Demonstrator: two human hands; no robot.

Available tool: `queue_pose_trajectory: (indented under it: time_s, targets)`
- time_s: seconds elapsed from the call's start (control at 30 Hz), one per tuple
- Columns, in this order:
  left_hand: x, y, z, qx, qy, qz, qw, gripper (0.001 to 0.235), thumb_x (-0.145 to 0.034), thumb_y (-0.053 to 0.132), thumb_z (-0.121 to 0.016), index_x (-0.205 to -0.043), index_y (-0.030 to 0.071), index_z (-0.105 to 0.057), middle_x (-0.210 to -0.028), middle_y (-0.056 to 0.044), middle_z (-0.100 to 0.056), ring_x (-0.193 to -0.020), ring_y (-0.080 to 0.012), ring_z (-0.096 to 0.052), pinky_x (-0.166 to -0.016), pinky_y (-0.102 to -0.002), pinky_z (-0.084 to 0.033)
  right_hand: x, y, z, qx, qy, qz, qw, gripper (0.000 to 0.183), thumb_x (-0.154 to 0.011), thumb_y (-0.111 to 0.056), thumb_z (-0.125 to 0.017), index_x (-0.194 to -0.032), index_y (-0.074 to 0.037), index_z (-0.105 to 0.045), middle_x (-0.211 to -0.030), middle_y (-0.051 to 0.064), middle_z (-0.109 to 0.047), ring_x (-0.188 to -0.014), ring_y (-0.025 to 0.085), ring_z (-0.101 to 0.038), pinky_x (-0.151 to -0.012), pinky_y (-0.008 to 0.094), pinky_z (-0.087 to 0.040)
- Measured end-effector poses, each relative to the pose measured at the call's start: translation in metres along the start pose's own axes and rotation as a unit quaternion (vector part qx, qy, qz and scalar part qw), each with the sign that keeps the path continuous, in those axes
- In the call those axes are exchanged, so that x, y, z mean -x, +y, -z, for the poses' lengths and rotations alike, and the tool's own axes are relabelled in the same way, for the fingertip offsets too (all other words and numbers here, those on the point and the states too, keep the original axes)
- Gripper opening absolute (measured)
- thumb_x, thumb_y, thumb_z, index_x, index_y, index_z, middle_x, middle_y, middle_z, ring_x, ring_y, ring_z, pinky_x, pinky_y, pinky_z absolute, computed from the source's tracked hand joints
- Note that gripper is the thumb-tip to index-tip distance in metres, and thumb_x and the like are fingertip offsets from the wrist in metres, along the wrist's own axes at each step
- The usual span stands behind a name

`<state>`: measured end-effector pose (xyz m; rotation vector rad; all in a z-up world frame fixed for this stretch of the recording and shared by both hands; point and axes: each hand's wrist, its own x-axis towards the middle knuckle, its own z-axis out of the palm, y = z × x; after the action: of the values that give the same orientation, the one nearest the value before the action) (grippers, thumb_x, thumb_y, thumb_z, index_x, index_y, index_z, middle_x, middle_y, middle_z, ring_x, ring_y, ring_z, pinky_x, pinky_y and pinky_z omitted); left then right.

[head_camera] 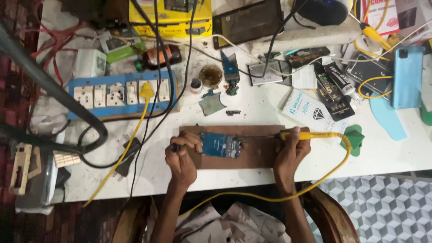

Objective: The person uses a soldering iron and tweezers to work on a blue circuit board placed on a wooden block. They repeatedly apply the soldering iron to various points on the board while holding components with tweezers.

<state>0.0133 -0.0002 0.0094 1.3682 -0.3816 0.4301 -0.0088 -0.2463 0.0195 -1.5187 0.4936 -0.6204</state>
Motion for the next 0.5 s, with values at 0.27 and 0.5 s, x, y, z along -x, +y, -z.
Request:
queue_pose_trajectory:
  time_s: [0.27, 0.5]
  targets:
    - [0.000, 0.003, 0.000, -0.035, -0.011, -0.007, 0.999, 0.040, -0.117, 0.038, -0.036, -0.098, 0.004, -0.043, -0.078, -0.011, -0.058, -0.072, -0.0187, -0.057, -0.069, -0.033, -0.048, -0.002, -0.010, -0.005, 0.043, -0.018, 0.055, 0.997, 0.028, -0.113, -0.025, -0.047, -0.091, -0.006, -0.048, -0.070, 0.001, -0.052, -0.052, 0.007, -0.045, -0.047, 0.024, -0.037]
    - [0.005, 0.002, 0.006, -0.064, -0.022, -0.004, 0.998, 0.034, -0.116, 0.030, -0.037, -0.096, 0.004, -0.045, -0.079, -0.011, -0.060, -0.072, -0.0184, -0.059, -0.068, -0.032, -0.050, -0.018, -0.044, -0.023, 0.207, -0.098, 0.127, 0.965, 0.033, -0.114, -0.024, -0.051, -0.092, -0.001, -0.056, -0.066, 0.006, -0.058, -0.055, 0.013, -0.048, -0.052, 0.033, -0.037]
